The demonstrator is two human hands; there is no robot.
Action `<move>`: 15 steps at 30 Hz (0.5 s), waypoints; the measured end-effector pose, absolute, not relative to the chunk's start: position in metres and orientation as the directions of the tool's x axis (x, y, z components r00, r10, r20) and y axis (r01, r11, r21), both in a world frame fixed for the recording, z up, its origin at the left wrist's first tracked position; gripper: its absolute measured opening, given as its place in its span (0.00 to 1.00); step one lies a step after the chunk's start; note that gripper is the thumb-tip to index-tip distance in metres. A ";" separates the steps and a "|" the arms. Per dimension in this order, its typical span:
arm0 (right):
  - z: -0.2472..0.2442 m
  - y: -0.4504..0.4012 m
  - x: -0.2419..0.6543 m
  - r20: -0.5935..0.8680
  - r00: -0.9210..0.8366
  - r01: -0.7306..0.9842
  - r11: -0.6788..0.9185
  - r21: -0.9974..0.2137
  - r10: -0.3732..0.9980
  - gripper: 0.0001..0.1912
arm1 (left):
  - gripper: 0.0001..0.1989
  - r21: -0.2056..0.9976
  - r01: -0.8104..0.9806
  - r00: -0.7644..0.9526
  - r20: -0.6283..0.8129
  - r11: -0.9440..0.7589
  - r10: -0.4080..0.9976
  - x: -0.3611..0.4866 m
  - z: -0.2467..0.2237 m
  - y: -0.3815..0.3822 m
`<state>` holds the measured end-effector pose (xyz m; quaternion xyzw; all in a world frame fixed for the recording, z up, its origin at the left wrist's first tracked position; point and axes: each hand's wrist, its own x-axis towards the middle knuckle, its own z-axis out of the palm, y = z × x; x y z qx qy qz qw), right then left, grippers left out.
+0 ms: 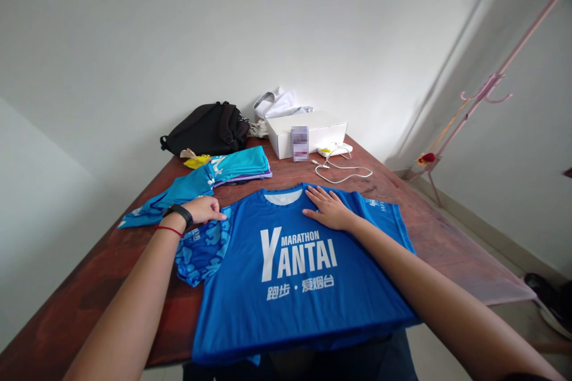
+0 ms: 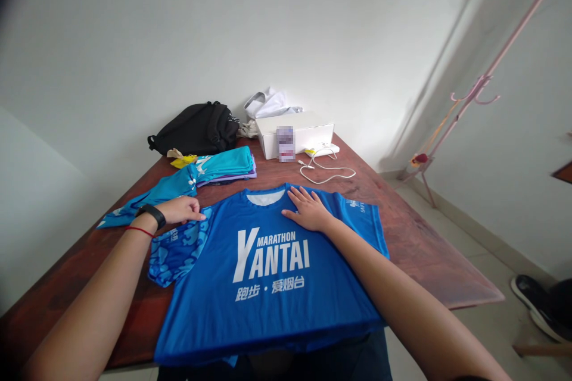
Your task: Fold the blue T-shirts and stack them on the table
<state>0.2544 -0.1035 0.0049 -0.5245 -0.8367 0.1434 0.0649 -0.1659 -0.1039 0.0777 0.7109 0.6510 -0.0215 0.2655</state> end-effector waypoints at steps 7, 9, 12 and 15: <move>0.003 -0.103 0.255 -0.032 -0.455 0.847 0.421 -0.326 0.890 0.48 | 0.27 0.354 0.935 0.147 -0.428 0.016 0.892 -0.183 0.074 -0.111; 0.003 -0.103 0.256 -0.029 -0.452 0.847 0.418 -0.329 0.892 0.48 | 0.28 0.355 0.934 0.139 -0.448 0.033 0.883 -0.189 0.073 -0.118; 0.003 -0.103 0.256 -0.029 -0.453 0.845 0.419 -0.333 0.891 0.47 | 0.27 0.343 0.937 0.117 -0.467 0.057 0.876 -0.201 0.072 -0.133; 0.003 -0.103 0.255 -0.026 -0.454 0.844 0.421 -0.334 0.891 0.47 | 0.25 0.349 0.933 0.098 -0.489 0.092 0.867 -0.213 0.074 -0.147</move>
